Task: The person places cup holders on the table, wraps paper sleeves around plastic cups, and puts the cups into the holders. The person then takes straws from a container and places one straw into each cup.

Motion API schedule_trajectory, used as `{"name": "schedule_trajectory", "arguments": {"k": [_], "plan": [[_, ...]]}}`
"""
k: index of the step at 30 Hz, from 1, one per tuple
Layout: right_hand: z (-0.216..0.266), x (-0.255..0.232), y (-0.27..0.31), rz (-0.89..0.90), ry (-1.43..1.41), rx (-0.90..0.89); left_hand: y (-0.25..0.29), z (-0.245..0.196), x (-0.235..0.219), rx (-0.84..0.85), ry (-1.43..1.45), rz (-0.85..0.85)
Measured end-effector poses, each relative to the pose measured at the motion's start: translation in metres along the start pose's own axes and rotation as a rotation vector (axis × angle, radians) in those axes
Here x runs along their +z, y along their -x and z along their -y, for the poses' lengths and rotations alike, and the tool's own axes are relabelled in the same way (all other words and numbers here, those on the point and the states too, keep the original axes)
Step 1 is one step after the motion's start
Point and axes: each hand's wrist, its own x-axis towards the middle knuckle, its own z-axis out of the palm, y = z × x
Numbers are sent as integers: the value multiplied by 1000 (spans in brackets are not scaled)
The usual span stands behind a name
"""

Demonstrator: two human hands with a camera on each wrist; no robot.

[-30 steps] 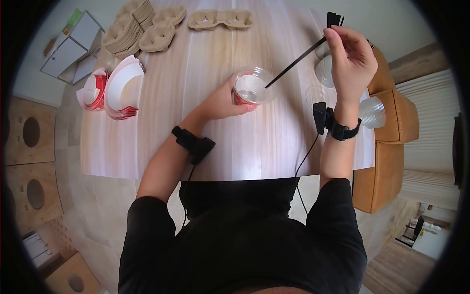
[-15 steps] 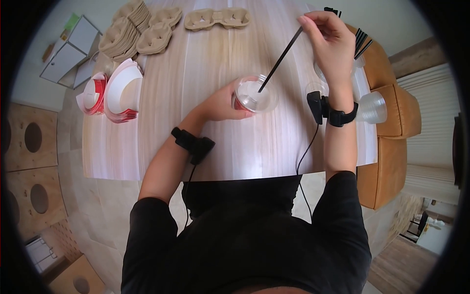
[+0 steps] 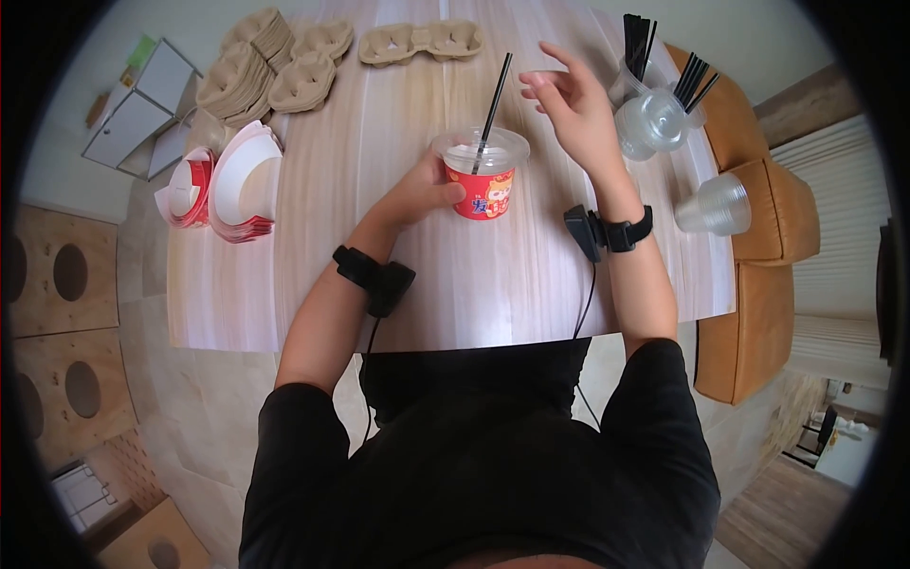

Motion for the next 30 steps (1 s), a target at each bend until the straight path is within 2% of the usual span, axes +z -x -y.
{"name": "schedule_trajectory", "arguments": {"k": [2,5,6,8,9,13,15,17,20,22,23,25,26,28,30], "plan": [[-4,-3,9,-37,-51,13,-1,-2,1,16,34,-3],[-6,-3,33,343,-201,218,2,-3,3,17,163,-105],[-6,-1,38,345,-200,216,2,-4,3,21,192,-105],[2,11,44,441,-250,331,1,-6,2,30,217,-105],[10,17,45,429,-177,352,1,-6,2,50,210,-82],[-6,33,45,335,-202,294,1,-2,-4,88,277,-58],[-14,37,41,301,-372,376,2,-1,-7,87,280,-60],[-20,38,39,317,-372,395,2,-4,-6,93,280,-59],[-24,45,32,323,-392,388,-1,0,-9,129,156,-177],[-23,49,21,316,-412,369,-7,7,-13,210,56,-386],[-23,51,14,330,-345,367,-9,5,-13,222,57,-390],[-25,57,-9,349,-277,356,-11,-3,-13,268,365,-503],[-29,61,-27,313,-246,297,-11,2,-24,276,361,-505],[-41,68,-69,278,-222,232,-10,14,-49,189,377,-838],[-55,76,-113,212,-25,66,-10,-3,-33,158,331,-878]]}}
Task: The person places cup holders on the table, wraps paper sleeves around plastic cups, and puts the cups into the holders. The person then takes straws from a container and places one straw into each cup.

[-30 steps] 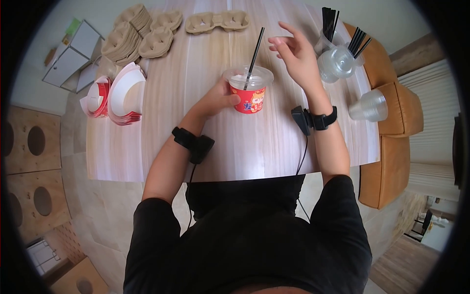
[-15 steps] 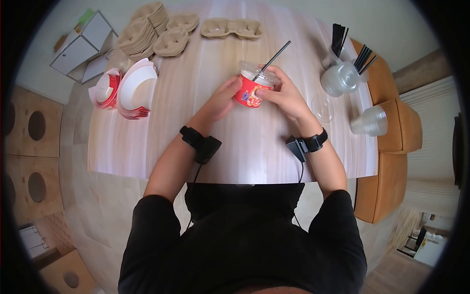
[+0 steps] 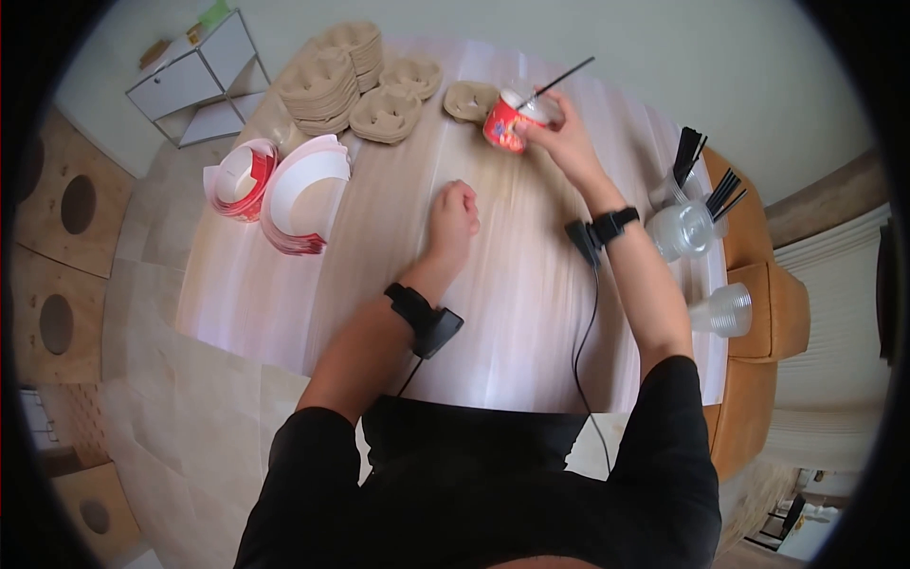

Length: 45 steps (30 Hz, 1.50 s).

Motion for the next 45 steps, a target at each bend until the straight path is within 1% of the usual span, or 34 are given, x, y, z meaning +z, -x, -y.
{"name": "schedule_trajectory", "arguments": {"k": [1,2,4,6,8,9,13,15,16,18,19,21,24,25,27,28,30,31,34,35,36,38,39,40,41,42,43,44,45], "plan": [[-1,3,-18,1,-3,-7,6,-3,5,-8,-49,-38],[0,8,-34,-9,20,-20,4,-3,3,0,-51,-37],[-3,17,-55,-12,41,-39,3,-4,0,-37,-10,43],[-9,28,-70,-27,210,-65,5,-6,5,-29,-28,26],[-28,36,-81,-11,258,-106,7,-8,8,-30,-49,6],[-39,39,-85,1,310,-140,7,-9,8,-25,-65,15],[-62,46,-89,-7,335,-156,7,-9,10,-12,-113,18],[-63,47,-87,35,407,-255,8,-10,10,-17,-108,17],[-61,45,-87,34,408,-250,9,-9,10,-22,-102,18],[-54,40,-88,90,455,-130,9,-9,10,-17,-111,25],[-53,39,-87,86,456,-129,9,-9,10,-7,-121,32],[-51,34,-87,16,754,-196,9,-9,10,-14,-120,33],[-57,34,-85,20,733,-167,8,-9,10,-27,-129,33],[-66,34,-86,7,733,-166,8,-10,10,-33,-139,30],[-82,33,-92,2,622,-166,8,-10,10,-32,-135,39],[-79,34,-91,-16,622,-166,8,-10,11,-32,-124,40],[-70,44,-82,-60,678,-96,10,-10,12,-37,-121,44],[-57,48,-76,-79,716,-75,9,-10,13,-38,-106,34],[-45,50,-68,-103,722,-38,5,-6,6,-23,-93,66],[-40,48,-65,-85,694,8,3,-6,4,-29,-102,80],[-39,45,-60,-104,696,19,1,-6,2,-29,-87,81],[-34,38,-40,-185,704,-174,4,-4,3,-58,-69,92],[-33,29,-25,-150,680,-194,3,-5,3,-36,-59,97],[-24,22,-7,-162,693,-175,3,-5,2,-15,-48,104],[-13,11,13,-6,706,-210,2,-4,-1,-39,-47,125],[-2,-3,36,145,717,-236,1,-2,-2,-27,-46,99],[24,-15,65,229,688,-118,-1,1,-2,-19,-50,80],[45,-29,90,192,703,-87,-4,2,-5,-34,-37,96],[64,-44,112,182,724,-129,-6,2,-6,-42,-22,109]]}}
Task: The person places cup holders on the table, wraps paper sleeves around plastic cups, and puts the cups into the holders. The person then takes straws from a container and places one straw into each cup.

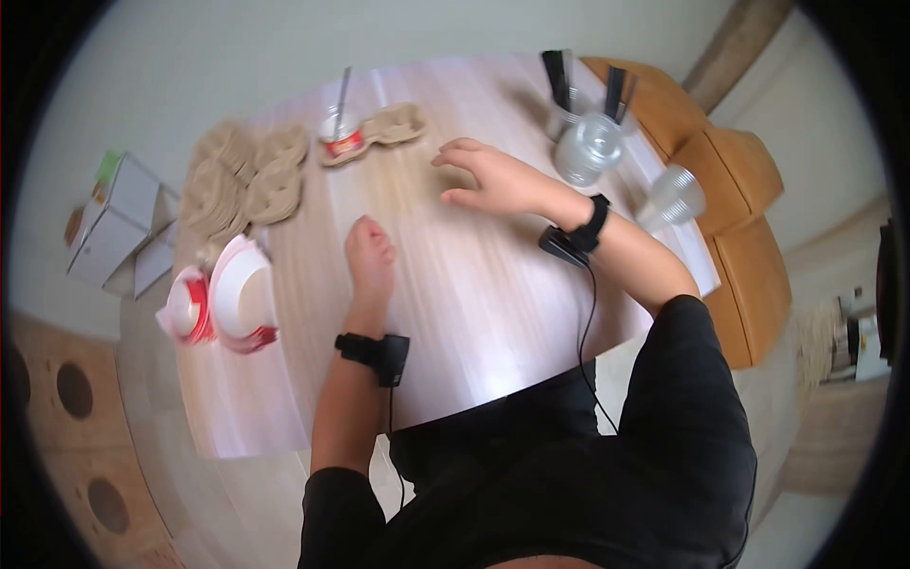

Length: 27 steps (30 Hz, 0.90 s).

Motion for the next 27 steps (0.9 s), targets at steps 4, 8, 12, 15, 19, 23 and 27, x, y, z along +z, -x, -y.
{"name": "schedule_trajectory", "arguments": {"k": [4,8,12,15,19,23,27], "plan": [[-18,-62,73,-236,184,47,6,-4,8,16,-5,19],[-26,-120,149,-456,467,322,2,-2,1,63,2,66],[-41,-144,217,-457,638,496,1,-1,-1,61,-8,105],[-65,-142,249,-364,726,419,-1,0,-2,51,-29,132],[-68,-143,251,-239,633,580,-2,-3,-7,16,33,168],[-75,-142,250,-298,595,570,0,-6,-12,-51,142,183],[-87,-149,253,-283,476,572,0,-7,-12,-85,168,171]]}}
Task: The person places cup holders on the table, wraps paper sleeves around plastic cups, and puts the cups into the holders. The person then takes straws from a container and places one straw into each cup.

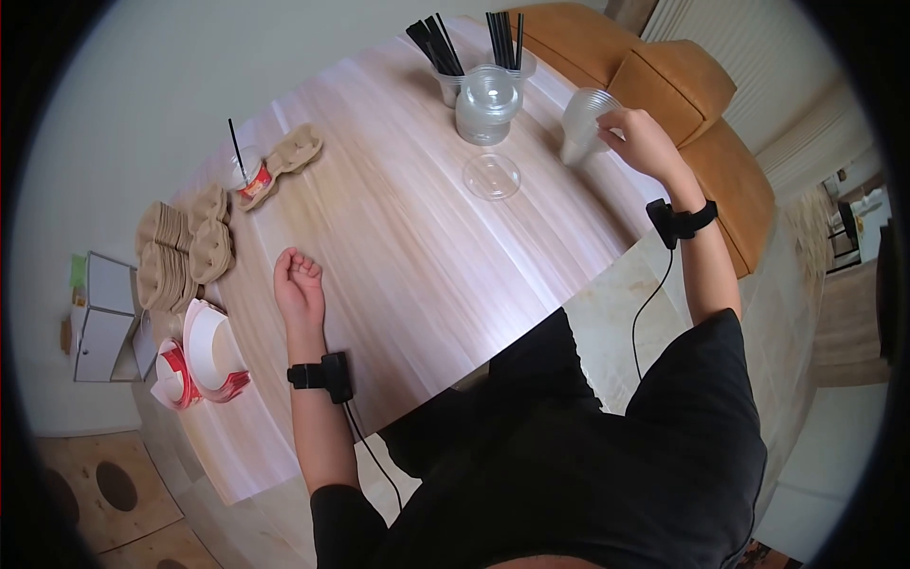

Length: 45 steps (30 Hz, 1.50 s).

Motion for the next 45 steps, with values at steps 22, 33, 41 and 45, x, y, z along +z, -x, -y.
{"name": "schedule_trajectory", "arguments": {"k": [22,33,41,45], "plan": [[85,-41,-4,-600,-171,-171,5,0,3,-36,7,80],[204,88,19,233,-984,-330,43,17,55,-371,-419,737],[180,114,-9,304,-868,-504,34,20,35,-498,-404,658],[136,118,-7,207,8,-255,27,18,34,-446,-287,442]]}}
